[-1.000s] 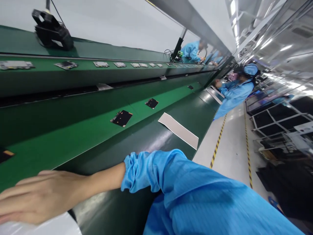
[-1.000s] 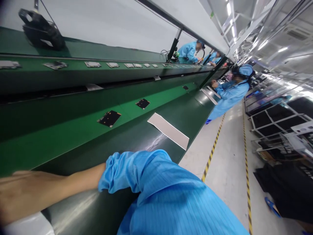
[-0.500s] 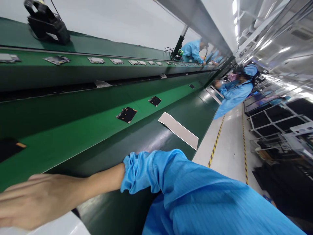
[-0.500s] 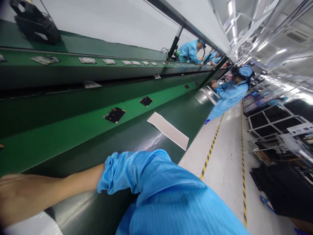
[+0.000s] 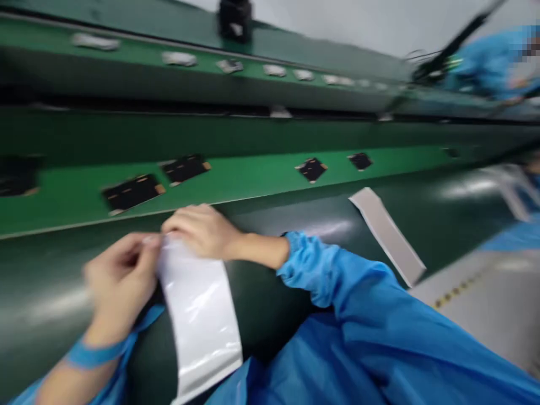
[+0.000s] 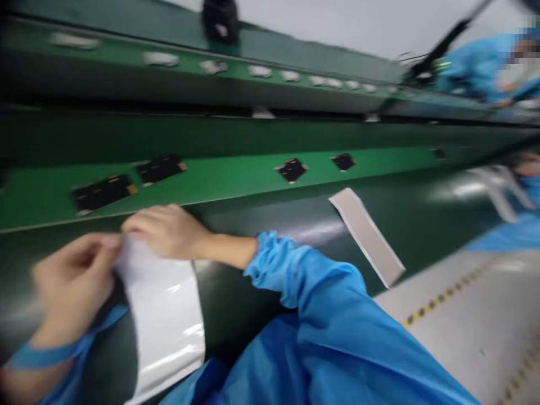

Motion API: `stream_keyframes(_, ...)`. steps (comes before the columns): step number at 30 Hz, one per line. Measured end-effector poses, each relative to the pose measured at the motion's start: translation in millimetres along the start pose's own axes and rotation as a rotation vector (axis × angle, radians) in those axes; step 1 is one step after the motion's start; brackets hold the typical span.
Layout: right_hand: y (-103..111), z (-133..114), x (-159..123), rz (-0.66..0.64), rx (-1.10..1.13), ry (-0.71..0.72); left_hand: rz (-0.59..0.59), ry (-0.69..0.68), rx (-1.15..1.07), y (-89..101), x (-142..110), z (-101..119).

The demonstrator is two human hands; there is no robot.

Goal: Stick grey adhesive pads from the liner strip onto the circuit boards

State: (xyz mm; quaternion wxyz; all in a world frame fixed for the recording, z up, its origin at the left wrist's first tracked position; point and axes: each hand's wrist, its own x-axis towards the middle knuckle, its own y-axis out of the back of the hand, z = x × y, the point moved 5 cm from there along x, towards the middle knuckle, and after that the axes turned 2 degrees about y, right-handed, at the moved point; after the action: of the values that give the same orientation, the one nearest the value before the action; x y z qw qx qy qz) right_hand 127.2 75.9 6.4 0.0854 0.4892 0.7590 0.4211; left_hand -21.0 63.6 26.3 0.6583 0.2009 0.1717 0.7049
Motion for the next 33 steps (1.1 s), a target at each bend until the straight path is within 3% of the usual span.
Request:
stream_keyframes(2,0,2,-6,0.067,0.051,0.0,0.024,-0.012,-0.051,10.5,-8,-11)
stream_keyframes(7,5,3,-14,0.197,0.069,0.066,-0.03,-0.059,-0.058,2.9,-7,-12)
stream_keyframes(21,9,-11,-19,0.191,-0.195,0.097,-0.121,-0.052,-0.171,-3.6,-10,-6)
stream_keyframes(29,15,-11,-20,0.415,0.13,0.223,-0.106,-0.053,-0.127,-4.5,-13,-7)
stream_keyframes(33,8,-9,-19,0.388,0.093,0.261,-0.125,-0.053,-0.116,-7.6,-14,-7)
